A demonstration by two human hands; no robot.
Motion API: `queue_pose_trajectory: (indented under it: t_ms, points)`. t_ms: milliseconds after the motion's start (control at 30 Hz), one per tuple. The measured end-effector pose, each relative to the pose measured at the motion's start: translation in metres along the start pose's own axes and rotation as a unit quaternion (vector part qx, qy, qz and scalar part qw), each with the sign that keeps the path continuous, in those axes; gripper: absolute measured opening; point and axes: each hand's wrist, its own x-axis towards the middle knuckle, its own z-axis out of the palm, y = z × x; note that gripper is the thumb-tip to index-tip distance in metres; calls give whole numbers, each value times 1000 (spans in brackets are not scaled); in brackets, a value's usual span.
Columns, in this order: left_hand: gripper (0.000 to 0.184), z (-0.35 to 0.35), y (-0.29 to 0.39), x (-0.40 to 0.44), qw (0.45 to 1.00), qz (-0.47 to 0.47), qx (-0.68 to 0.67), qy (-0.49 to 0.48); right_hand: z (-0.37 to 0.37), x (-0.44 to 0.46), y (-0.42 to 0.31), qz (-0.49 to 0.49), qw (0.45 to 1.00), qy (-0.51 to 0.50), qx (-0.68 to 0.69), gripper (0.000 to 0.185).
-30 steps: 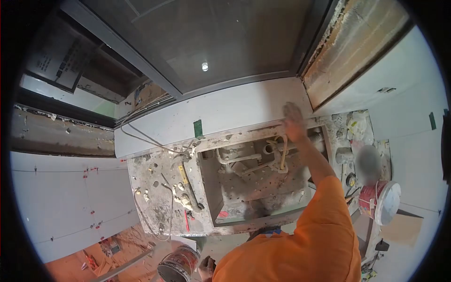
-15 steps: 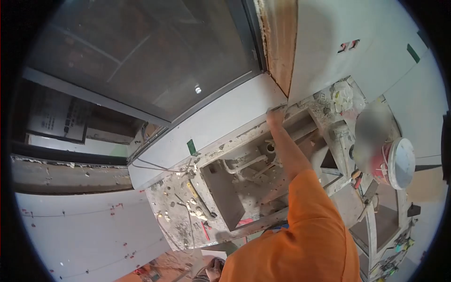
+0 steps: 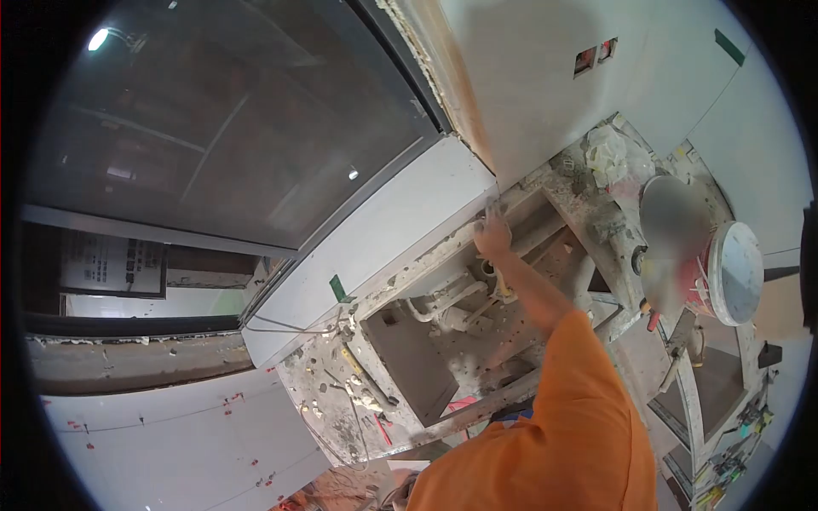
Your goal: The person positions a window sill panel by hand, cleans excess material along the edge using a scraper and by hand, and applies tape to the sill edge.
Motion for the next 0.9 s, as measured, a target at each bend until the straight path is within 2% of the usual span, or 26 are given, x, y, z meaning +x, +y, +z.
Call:
queue_pose_trajectory:
  t_ms: [33,67,133,167,267,433,567,700,800,900]
  points:
    - [30,1,2,0,1000,-1,5,-1,-4,-4,9,1,1000,-1,-1,43]
    - [30,2,5,0,1000,-3,9,-1,-21,-2,12,-69,991,-115,22,40]
    - [30,2,13,0,1000,-7,18,-2,-49,1,16,-200,917,-338,70,34]
    - [31,1,17,0,1000,-9,22,-2,-49,6,14,-196,916,-342,70,34]
    - [31,3,27,3,1000,-11,29,-5,-17,47,-5,-314,815,-487,-15,25]
    - [31,8,44,7,1000,-12,29,-2,28,50,5,-312,835,-452,30,27]
    - [32,9,60,5,1000,-16,20,-5,11,34,10,-279,865,-414,47,28]
    - [32,15,73,-4,1000,-19,19,16,-4,40,11,-300,806,-508,44,29]
    - [33,7,53,-6,999,-17,27,13,42,28,6,-303,848,-433,45,32]
    - [35,14,48,4,1000,-6,18,-9,30,31,-1,-298,854,-425,28,34]
